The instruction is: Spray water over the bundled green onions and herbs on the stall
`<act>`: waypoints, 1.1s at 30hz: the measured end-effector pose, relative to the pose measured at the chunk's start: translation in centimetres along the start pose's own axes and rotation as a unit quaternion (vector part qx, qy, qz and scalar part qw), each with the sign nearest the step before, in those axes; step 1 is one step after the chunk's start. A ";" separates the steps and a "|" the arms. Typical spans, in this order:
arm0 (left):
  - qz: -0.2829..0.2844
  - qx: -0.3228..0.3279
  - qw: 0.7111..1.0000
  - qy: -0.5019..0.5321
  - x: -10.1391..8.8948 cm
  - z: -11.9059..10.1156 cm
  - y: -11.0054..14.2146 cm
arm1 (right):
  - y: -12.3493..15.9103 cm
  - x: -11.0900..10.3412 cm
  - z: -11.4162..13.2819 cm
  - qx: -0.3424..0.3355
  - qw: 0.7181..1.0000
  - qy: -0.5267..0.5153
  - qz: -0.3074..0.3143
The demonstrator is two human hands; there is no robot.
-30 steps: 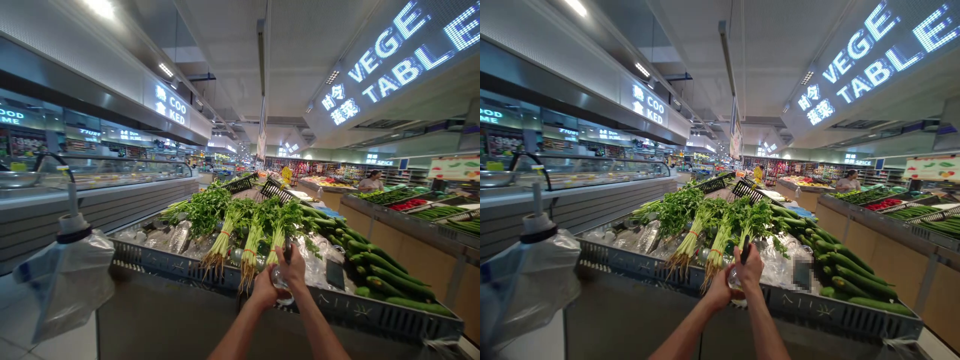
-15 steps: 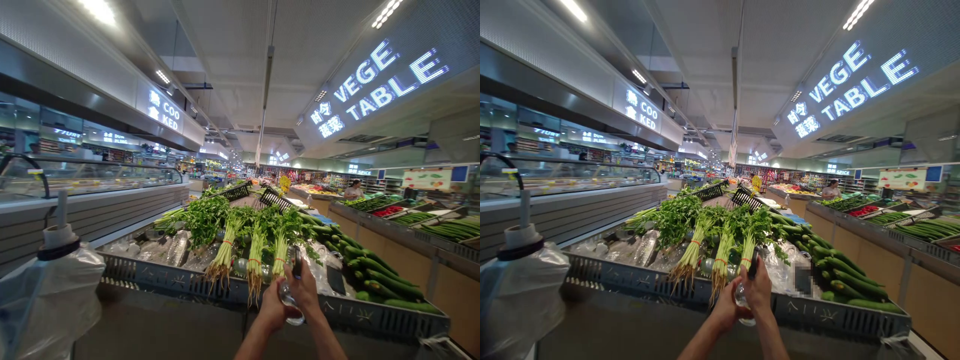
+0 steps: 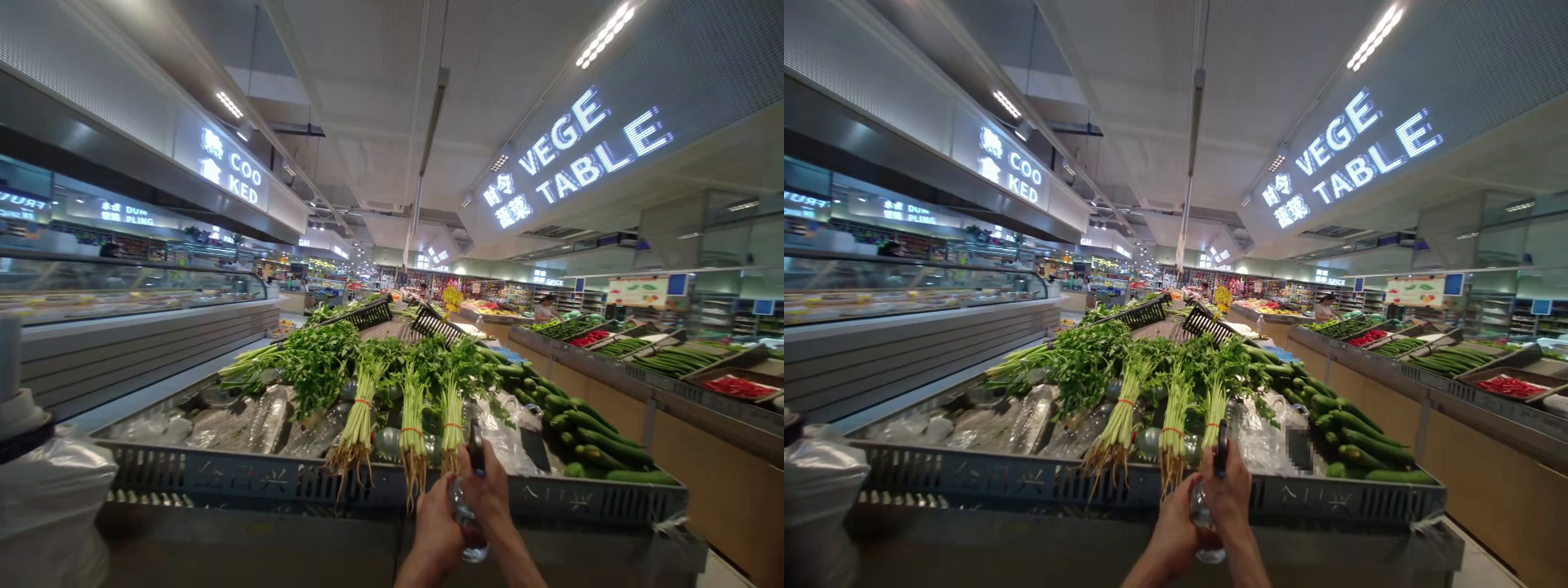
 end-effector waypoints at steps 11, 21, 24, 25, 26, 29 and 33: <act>-0.071 -0.007 0.995 -0.065 -1.3 0.9 -1.4 | -1.0 2.5 0.9 -0.037 0.997 -0.060 0.032; -0.086 -0.010 0.991 -0.104 -3.8 0.5 0.6 | 1.0 4.6 2.3 -0.059 0.996 -0.052 0.051; -0.094 -0.006 0.989 -0.110 -4.6 0.0 1.3 | 1.7 5.0 2.9 -0.060 0.996 -0.054 0.048; -0.097 -0.008 0.989 -0.111 -4.9 -0.1 1.5 | 1.8 5.1 3.1 -0.057 0.996 -0.052 0.049; -0.099 -0.010 0.989 -0.112 -5.2 -0.2 1.7 | 2.0 5.2 3.4 -0.053 0.996 -0.051 0.054; -0.102 -0.009 0.989 -0.108 -5.9 0.0 2.0 | 2.5 5.4 3.9 -0.048 0.993 -0.068 0.079; -0.104 -0.007 0.989 -0.106 -6.6 0.4 2.1 | 3.1 5.6 4.5 -0.044 0.991 -0.091 0.084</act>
Point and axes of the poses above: each hand's wrist, its own y-axis away from the middle knuckle, its own x-axis out of the palm, z = x × y, the point moved 1 cm from there along -y, towards the middle knuckle, and after that the axes turned 11 degrees about x, right-handed, at the moved point
